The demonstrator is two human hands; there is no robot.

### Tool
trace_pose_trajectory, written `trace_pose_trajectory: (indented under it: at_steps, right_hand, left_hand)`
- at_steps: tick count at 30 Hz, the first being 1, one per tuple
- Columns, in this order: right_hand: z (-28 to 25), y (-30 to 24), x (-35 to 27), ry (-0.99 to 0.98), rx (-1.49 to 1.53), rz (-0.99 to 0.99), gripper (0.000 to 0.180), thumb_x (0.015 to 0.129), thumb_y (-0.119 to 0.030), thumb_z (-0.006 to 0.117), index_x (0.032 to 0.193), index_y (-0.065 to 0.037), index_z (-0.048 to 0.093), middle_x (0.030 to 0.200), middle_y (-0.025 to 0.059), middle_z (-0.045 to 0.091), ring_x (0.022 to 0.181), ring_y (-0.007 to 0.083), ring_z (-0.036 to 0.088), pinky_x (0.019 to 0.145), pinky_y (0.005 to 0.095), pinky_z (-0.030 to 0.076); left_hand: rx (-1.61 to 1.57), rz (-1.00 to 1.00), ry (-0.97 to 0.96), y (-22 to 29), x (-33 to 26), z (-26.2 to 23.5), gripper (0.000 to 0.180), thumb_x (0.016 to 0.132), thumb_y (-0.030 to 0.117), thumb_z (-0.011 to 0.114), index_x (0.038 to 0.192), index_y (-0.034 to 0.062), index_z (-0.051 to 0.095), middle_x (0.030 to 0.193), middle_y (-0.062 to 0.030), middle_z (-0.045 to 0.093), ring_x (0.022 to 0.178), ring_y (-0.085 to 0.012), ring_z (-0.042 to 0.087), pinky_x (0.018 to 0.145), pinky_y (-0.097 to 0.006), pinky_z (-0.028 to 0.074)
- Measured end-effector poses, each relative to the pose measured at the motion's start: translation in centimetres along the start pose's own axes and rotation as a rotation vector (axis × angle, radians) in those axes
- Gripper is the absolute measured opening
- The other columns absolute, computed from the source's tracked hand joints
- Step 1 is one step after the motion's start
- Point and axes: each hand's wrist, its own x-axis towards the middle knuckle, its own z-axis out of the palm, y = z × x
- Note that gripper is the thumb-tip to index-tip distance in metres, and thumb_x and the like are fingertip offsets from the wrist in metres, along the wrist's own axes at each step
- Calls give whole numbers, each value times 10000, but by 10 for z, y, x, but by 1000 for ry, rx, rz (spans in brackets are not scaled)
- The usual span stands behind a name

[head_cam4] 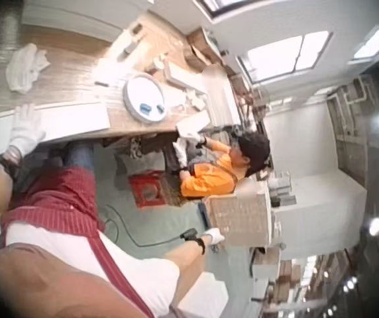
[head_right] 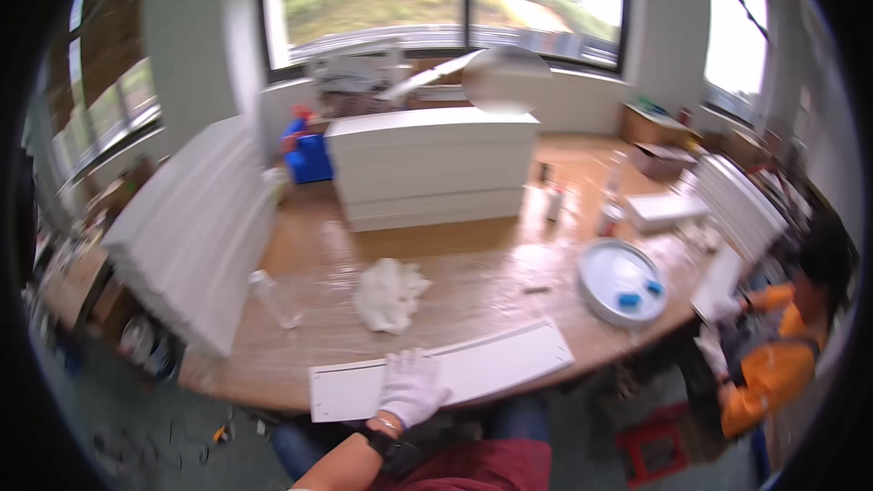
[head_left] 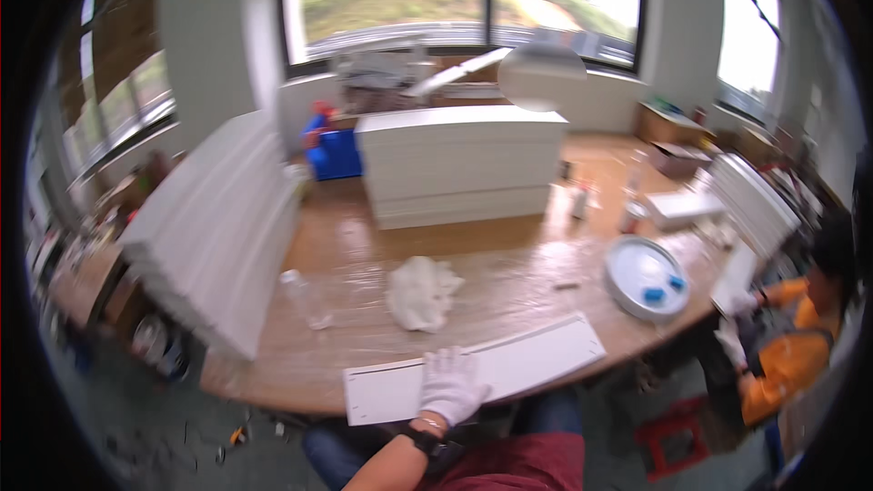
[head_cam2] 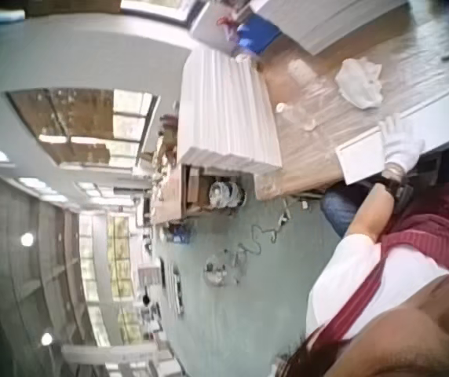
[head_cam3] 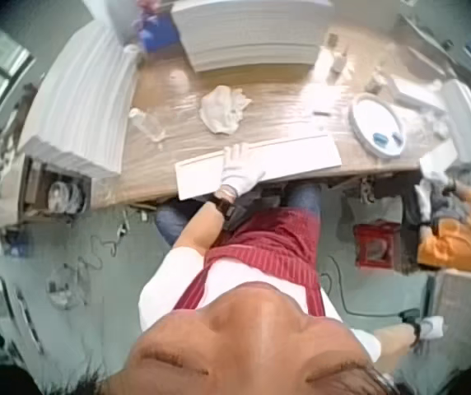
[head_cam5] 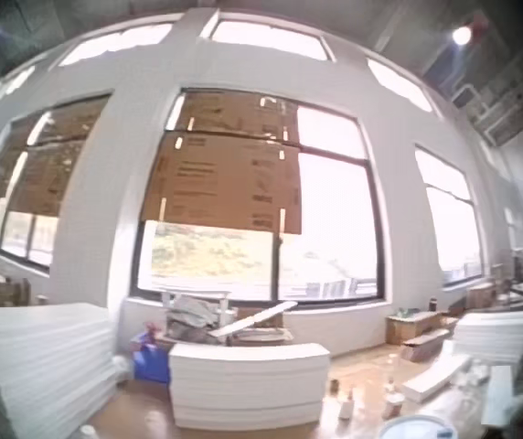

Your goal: Cleaning and applying adhesive to white wooden boards in a furniture manufacturing facility.

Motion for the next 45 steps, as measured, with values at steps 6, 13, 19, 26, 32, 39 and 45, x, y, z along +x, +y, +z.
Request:
trace_pose_trajectory:
  at_steps: [6,13,19,26,32,39,45]
  right_hand:
    - [530,-258,-403,-971,377,-128,404,1018,-321,441,1118,31,612,1093,144,657,962,266,587,886,324,474]
    - [533,-315,-649,-1313,412,-145,396,1010,-319,453,1087,31,620,1068,148,664,947,272,599,864,336,483]
    - [517,-316,-716,-1378,373,-142,389,1003,-317,463,1061,30,628,1047,152,670,935,277,610,845,346,490]
    - [498,-306,-767,-1415,307,-133,383,994,-315,474,1030,30,636,1022,156,677,921,283,623,823,358,499]
    - [485,-308,-803,-1441,264,-134,379,987,-314,484,1004,29,643,1001,160,683,909,288,633,805,368,507]
    - [469,-308,-845,-1481,211,-145,375,979,-312,495,973,29,652,977,164,690,895,294,646,783,380,516]
    - [437,-312,-893,-1544,166,-173,373,972,-310,505,946,28,659,956,168,696,883,299,657,764,390,524]
  left_hand:
    - [-83,-233,-68,-30,-43,-39,692,869,433,583,1423,33,476,1520,-234,392,1415,-427,338,1187,-574,173]
    - [-103,-556,96,-97,-107,-54,733,859,422,614,1448,23,435,1513,-247,378,1412,-422,327,1188,-562,172]
    - [-194,-625,37,-97,-108,-61,778,886,408,595,1497,-2,342,1530,-266,338,1467,-455,229,1219,-538,102]
    - [-201,-654,82,-90,-108,-60,754,890,375,586,1493,-12,348,1535,-286,317,1458,-469,236,1227,-531,88]
    - [-197,-663,106,-91,-99,-52,753,881,367,601,1484,-15,362,1541,-293,304,1449,-482,244,1227,-537,90]
    - [-213,-671,104,-88,-92,-56,765,872,366,610,1484,-20,359,1557,-276,292,1470,-454,209,1229,-534,68]
    - [-220,-683,77,-85,-101,-59,801,868,399,597,1493,-35,347,1574,-265,280,1485,-449,182,1229,-545,50]
